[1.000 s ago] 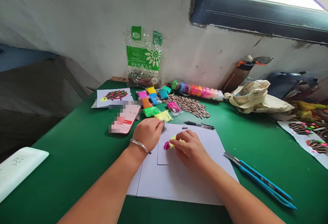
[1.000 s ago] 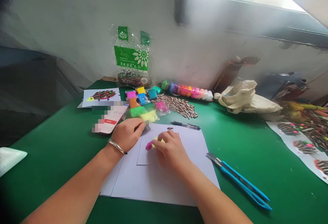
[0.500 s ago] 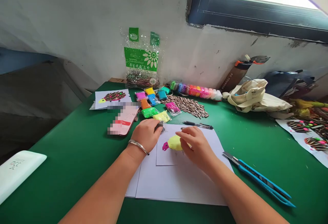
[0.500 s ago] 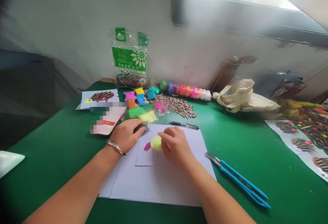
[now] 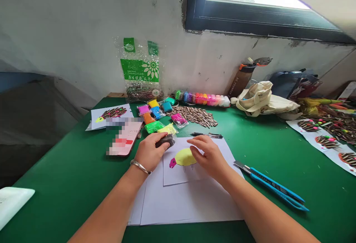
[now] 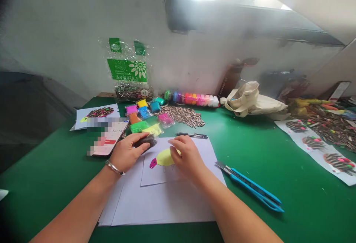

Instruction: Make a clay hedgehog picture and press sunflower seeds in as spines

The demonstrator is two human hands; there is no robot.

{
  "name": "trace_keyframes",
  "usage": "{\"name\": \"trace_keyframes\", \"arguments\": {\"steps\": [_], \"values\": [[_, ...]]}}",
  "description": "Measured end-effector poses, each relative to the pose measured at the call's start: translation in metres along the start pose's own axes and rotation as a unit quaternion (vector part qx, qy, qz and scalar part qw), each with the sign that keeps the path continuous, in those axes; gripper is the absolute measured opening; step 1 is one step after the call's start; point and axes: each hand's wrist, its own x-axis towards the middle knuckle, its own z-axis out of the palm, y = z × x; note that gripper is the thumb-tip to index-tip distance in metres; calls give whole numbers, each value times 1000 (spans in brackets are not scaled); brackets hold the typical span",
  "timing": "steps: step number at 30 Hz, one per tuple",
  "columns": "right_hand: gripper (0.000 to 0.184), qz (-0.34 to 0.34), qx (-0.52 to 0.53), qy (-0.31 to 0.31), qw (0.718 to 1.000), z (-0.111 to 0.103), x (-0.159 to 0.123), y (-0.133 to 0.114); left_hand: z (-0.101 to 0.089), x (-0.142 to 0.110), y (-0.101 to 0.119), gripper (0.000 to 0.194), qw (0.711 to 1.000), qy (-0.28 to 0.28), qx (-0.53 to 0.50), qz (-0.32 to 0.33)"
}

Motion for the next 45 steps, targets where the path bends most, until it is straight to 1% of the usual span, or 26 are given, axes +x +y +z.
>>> {"name": "trace_keyframes", "arguments": {"steps": [3,5,7,10,12,14,16,18,22,24,28,30,34,40,42,45], "values": [[26,79,72,-21,994,-1,1,-5,1,-3,8,37,992,-30,-117,-47],[27,131,124,-40,983,-2,3,-9,2,-5,12,40,980,-49,-177,-70],[26,166,173,-63,969,-3,4,-11,4,-6,17,42,969,-67,-220,-85],[23,177,223,-87,955,-4,5,-13,6,-8,23,45,951,-99,-274,-105],[21,178,250,-81,948,-5,6,-14,7,-9,26,48,936,-135,-305,-115],[18,181,279,-72,940,-6,6,-15,7,-9,28,45,921,-179,-325,-118],[18,185,298,-72,934,-7,6,-16,7,-9,29,38,912,-216,-330,-113],[19,190,304,-72,931,-7,6,-18,7,-9,28,34,908,-236,-331,-108],[18,197,302,-50,931,-8,6,-22,8,-9,26,39,903,-246,-339,-97],[18,208,320,-48,923,-9,6,-23,9,-10,26,41,903,-245,-341,-93],[20,239,398,-90,881,-14,8,-23,7,-11,27,41,904,-248,-337,-85],[24,243,419,-111,868,-17,9,-22,5,-10,28,38,906,-255,-329,-79],[32,249,417,-129,865,-19,10,-20,2,-10,29,31,906,-267,-320,-69],[30,257,476,-175,823,-18,8,-16,0,-12,30,29,899,-278,-331,-70],[29,253,477,-188,821,-19,8,-16,0,-13,30,29,897,-284,-333,-62],[29,241,469,-192,828,-21,9,-16,-1,-13,30,30,901,-283,-325,-55]]}}
